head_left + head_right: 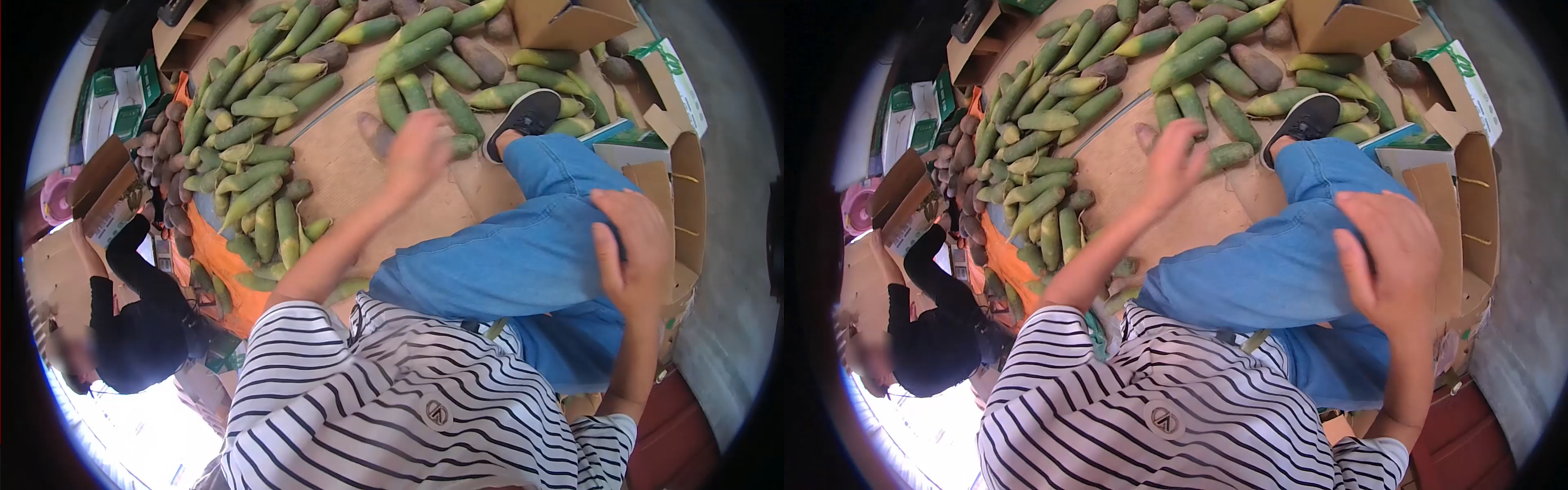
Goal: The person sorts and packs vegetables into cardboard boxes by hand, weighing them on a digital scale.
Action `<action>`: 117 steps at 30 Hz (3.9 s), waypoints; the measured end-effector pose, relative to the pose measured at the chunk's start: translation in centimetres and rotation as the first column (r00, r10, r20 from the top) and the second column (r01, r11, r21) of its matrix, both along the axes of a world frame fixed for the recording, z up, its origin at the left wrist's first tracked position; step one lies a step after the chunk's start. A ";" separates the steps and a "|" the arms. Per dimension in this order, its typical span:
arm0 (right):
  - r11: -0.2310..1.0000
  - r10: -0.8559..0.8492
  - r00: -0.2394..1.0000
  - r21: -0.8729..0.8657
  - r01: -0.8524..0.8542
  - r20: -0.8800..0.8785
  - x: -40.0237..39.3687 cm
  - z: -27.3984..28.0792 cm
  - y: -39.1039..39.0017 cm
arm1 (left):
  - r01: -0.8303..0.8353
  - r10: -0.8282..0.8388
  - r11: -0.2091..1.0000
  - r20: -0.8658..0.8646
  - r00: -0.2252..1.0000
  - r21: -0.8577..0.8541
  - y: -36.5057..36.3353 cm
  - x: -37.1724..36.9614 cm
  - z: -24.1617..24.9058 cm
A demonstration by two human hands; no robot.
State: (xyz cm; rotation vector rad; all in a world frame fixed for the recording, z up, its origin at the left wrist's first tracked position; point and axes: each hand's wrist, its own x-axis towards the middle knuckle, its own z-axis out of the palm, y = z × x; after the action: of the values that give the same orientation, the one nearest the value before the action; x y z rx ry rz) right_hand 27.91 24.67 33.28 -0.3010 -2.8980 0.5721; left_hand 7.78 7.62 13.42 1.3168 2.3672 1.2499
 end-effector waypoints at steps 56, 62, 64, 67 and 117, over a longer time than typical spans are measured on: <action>0.991 -0.116 0.986 -0.072 0.108 -0.119 -2.8 -0.7 0.9 | -0.229 0.455 0.347 -0.050 0.889 -0.909 -27.7 -12.2 -9.5; 0.994 -0.094 0.946 0.025 0.107 -0.310 1.5 -2.2 1.7 | -0.142 0.596 0.615 0.338 0.728 -0.776 -14.4 -7.5 -6.4; 0.995 -0.088 0.945 0.023 0.100 -0.317 3.8 -2.5 2.5 | -0.096 0.527 0.765 0.533 0.662 -0.637 -10.5 -6.5 -4.6; 0.903 -0.403 0.880 0.047 0.427 -0.251 7.0 -2.5 5.2 | -0.029 0.238 0.921 0.501 0.832 -0.389 -4.8 -4.1 -2.1; 0.669 -0.543 0.674 -0.226 0.708 0.501 26.0 -13.7 16.2 | -0.218 0.229 0.693 -0.077 0.970 -0.687 6.9 -18.9 -16.3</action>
State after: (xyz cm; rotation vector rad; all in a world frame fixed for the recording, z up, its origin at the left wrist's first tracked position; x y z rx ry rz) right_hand 53.92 40.90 19.56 -1.6048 -2.6648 1.0551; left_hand -11.10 14.54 -2.88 0.7756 2.6290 0.2876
